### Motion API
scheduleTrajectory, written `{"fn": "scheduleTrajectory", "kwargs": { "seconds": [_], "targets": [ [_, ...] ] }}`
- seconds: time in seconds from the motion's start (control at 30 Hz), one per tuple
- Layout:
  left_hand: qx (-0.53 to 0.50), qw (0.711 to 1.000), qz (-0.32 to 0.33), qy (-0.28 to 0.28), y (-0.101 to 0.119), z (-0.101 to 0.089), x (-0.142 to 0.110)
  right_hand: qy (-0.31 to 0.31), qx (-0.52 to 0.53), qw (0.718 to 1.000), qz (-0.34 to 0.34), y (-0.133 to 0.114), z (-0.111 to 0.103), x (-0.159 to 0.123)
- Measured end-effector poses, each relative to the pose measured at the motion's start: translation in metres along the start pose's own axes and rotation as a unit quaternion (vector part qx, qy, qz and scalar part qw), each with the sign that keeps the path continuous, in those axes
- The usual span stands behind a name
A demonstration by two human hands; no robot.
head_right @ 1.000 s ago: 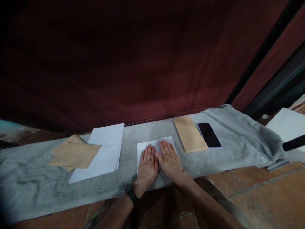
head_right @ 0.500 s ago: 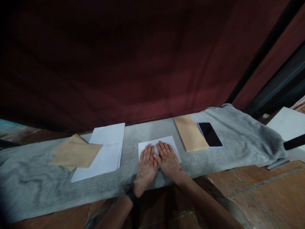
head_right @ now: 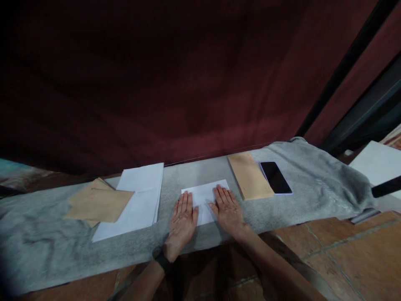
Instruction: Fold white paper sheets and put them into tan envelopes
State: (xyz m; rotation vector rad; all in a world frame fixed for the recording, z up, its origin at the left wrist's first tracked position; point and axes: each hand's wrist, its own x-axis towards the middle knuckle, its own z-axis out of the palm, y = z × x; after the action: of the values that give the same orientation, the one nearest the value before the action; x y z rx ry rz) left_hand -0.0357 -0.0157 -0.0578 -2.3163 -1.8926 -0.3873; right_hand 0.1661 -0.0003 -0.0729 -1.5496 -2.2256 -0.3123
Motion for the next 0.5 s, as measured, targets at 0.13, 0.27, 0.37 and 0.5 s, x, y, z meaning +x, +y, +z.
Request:
{"fn": "scheduleTrajectory", "kwargs": {
  "seconds": [0.13, 0.27, 0.37, 0.5],
  "targets": [
    [0.009, 1.000, -0.011, -0.004, -0.007, -0.001, -0.002, 0.018, -0.011, 1.000, 0.010, 0.007, 0.001, -0.005],
    [0.020, 0.999, -0.023, -0.015, -0.011, -0.003, -0.003, 0.025, -0.023, 0.999, 0.022, 0.014, 0.002, -0.010],
    [0.026, 0.999, -0.031, -0.015, -0.012, -0.005, -0.002, 0.022, -0.018, 0.999, 0.026, 0.018, 0.002, -0.014],
    [0.018, 0.999, -0.035, 0.000, -0.006, -0.005, 0.005, 0.021, 0.001, 0.999, 0.048, 0.017, 0.000, -0.010]
  ]
}}
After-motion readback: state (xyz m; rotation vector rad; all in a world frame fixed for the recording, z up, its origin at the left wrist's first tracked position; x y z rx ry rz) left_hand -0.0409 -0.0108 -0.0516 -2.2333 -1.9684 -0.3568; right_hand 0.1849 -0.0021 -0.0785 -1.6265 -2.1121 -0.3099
